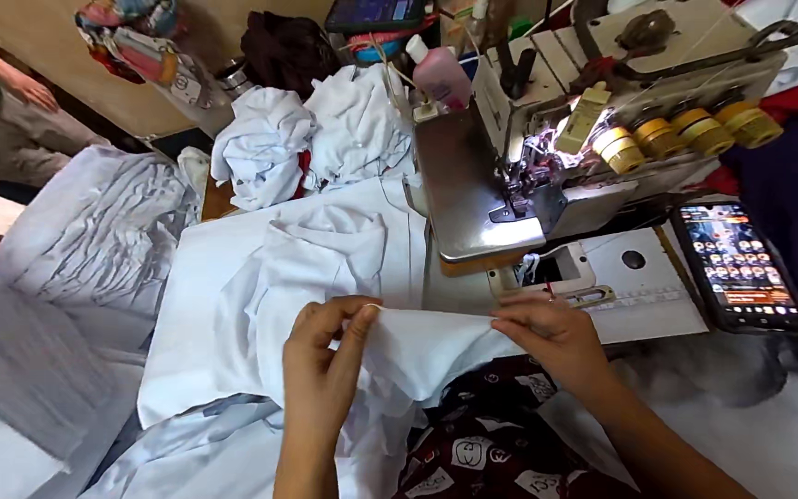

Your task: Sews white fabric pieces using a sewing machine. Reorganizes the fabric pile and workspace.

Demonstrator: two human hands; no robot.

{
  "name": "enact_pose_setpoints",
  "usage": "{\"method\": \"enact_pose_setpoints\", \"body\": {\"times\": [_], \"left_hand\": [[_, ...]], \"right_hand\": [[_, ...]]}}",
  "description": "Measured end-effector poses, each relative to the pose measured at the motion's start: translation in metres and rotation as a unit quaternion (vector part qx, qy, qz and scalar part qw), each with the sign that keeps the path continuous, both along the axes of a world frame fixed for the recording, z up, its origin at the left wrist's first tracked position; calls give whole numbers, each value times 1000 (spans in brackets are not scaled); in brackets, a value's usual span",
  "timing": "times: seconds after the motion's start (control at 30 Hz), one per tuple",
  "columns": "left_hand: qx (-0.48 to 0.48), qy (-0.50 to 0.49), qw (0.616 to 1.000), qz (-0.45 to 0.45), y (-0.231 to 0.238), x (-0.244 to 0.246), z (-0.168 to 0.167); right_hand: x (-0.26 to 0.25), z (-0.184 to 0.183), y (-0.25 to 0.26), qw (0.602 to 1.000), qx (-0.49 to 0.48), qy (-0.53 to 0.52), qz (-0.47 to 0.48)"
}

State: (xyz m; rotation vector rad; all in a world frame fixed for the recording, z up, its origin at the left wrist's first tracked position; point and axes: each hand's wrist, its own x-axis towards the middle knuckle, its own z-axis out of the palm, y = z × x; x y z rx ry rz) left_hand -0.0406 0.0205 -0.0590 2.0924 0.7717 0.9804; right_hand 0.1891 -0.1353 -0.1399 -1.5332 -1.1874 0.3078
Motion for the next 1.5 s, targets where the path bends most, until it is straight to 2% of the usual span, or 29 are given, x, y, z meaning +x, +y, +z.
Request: {"method": "enact_pose_setpoints", "body": {"times": [0.07,0.13,0.17,0.23,0.3,0.33,0.4,0.47,0.5,0.63,0.7,0.83,0.97,1.07,1.17,1.23,1.27,1.33,1.37,1.43,1.5], "left_hand": [[-17,-10,1000,-2,7,5,20],[-15,-83,996,-19,15,20,45],[25,-133,990,-31,19,32,56],[174,-214,960,-35,26,68,68],[301,-211,929,-40,34,106,59],[324,-182,927,-55,36,123,47],[297,-90,945,-104,33,150,15],[252,20,958,-134,23,167,-12],[244,45,960,-131,17,172,-20],[225,42,969,-96,5,177,-27],[248,66,963,-81,-1,172,-27],[316,196,928,-36,-28,156,-29],[311,166,934,-52,-11,165,-39],[286,158,941,-87,-1,163,-35],[262,123,940,-180,-9,140,-37],[272,104,926,-241,-19,127,-49],[306,117,913,-244,-21,125,-58],[385,134,892,-195,-19,127,-70],[397,121,893,-174,-15,131,-69],[352,45,916,-189,-3,140,-57],[301,17,921,-247,13,145,-39]], "right_hand": [[2,17,4,998,49,3,38],[3,38,7,985,111,61,117],[4,47,9,972,143,100,160],[4,53,11,946,169,176,215],[3,41,7,929,137,259,226],[3,31,0,920,103,308,218],[1,9,-20,917,23,359,170],[-3,-9,-42,928,-30,353,118],[-4,-17,-52,930,-38,350,110],[-1,-31,-67,927,-22,348,138],[3,-28,-65,930,-20,333,154],[11,-24,-61,931,-21,314,184],[18,-16,-51,930,-2,332,159],[20,-11,-45,926,0,343,160],[18,-11,-41,920,9,354,167],[18,-7,-33,924,8,357,136],[19,-3,-27,930,3,350,110],[26,5,-13,943,6,326,70],[30,8,-5,948,19,312,55],[39,11,11,961,54,268,42],[49,11,24,977,86,193,35]]}}
